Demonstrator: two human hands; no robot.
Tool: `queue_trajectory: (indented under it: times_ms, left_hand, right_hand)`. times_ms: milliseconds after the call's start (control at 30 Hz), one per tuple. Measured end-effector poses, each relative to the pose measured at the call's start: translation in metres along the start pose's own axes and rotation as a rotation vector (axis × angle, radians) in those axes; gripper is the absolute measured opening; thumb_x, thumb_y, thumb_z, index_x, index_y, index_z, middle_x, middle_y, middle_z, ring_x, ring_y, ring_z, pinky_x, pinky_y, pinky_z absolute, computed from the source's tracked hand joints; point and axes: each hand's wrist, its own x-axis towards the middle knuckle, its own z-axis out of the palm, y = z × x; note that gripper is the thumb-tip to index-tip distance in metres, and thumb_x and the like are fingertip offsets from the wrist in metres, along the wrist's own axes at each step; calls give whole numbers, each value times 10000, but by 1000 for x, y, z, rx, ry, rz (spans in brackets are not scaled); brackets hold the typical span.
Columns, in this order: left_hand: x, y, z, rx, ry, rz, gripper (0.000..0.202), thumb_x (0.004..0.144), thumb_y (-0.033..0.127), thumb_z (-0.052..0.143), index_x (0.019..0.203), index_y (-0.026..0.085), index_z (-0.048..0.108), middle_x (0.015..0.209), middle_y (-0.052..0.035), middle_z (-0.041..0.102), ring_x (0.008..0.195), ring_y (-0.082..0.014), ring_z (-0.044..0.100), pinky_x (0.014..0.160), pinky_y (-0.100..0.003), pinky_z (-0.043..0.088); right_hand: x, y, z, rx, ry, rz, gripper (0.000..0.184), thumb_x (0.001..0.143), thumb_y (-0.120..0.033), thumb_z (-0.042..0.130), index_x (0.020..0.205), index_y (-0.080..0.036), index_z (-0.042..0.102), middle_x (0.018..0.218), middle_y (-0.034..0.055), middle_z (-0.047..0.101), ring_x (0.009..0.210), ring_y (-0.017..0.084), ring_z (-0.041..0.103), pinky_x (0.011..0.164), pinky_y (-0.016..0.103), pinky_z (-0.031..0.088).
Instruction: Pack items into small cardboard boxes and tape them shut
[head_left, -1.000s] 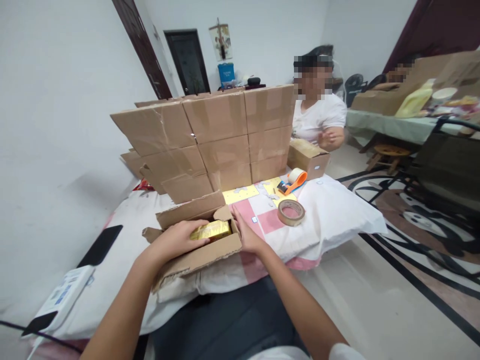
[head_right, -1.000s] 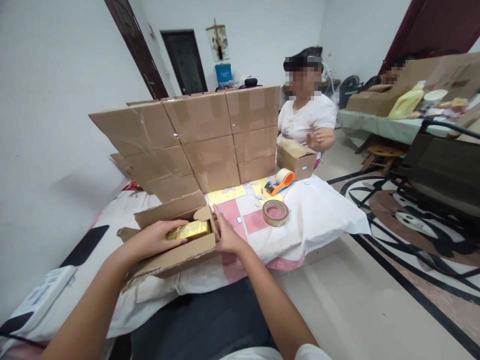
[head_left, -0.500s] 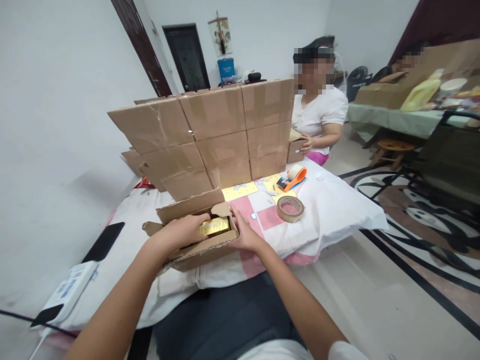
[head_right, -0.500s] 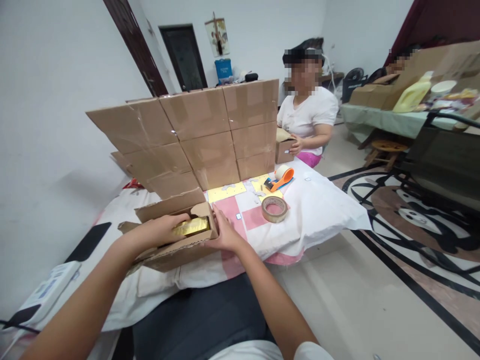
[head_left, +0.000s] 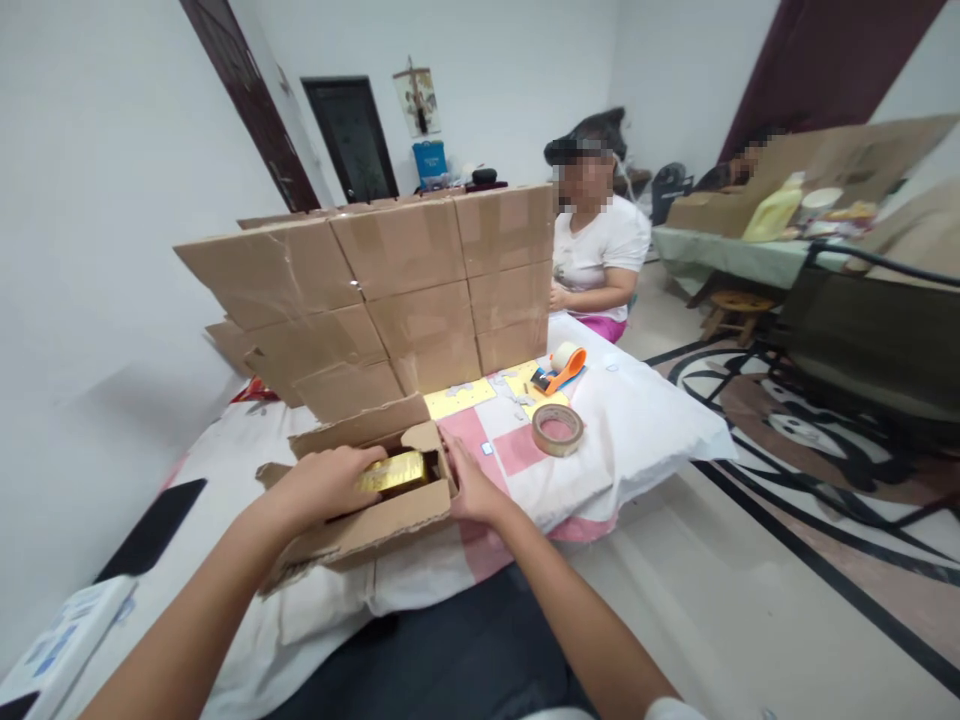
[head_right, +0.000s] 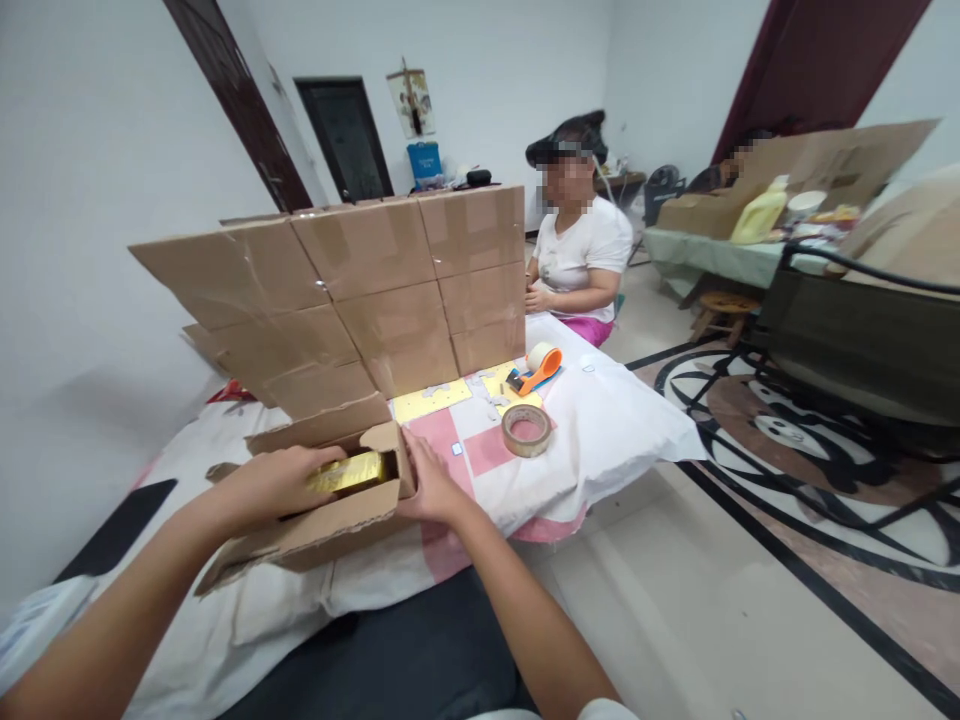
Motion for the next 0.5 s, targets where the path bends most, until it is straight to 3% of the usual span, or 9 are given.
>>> queue_trajectory:
  times_ms: [133, 267, 367, 500]
  left_hand:
    - [12, -4, 7, -171, 75, 69, 524, 796, 599, 573, 1189, 274, 697, 1247, -105, 697, 1135, -337, 635, 919, -399, 484]
    - [31, 5, 9, -285, 28, 180, 610, 824, 708, 502, 1161, 251, 723, 1234, -112, 707, 1137, -342, 642, 958, -403, 486]
    - [43, 9, 12, -293, 13, 200, 711, 826, 727, 493, 1288, 212, 656, 1350, -124, 651, 1226, -359, 601, 1037, -428, 453]
    - [50, -1, 28, -302, 39, 291, 702, 860, 703, 478, 1352, 219, 603, 1413, -113, 606, 1283, -349, 563, 1066, -427, 444]
  right_hand:
    - [0, -1, 0, 5, 5, -26, 1317, 551, -387, 904, 1593, -279, 105, 1591, 151, 307, 1457, 348, 317, 1182, 490, 278]
    - [1, 2, 0, 51, 25, -57, 1293, 550, -359, 900, 1587, -281, 131, 1540, 148, 371, 1413, 330, 388, 1160, 460, 326]
    - [1, 3, -1, 90, 65, -72, 1259, 583, -326, 876, 1588, -278, 119, 1527, 146, 381, 1388, 314, 415, 1152, 441, 344]
    - [2, 1, 0, 59, 86, -62, 1246, 573, -290, 864, 1588, -281, 140, 1515, 136, 398, 1384, 322, 411, 1157, 455, 337]
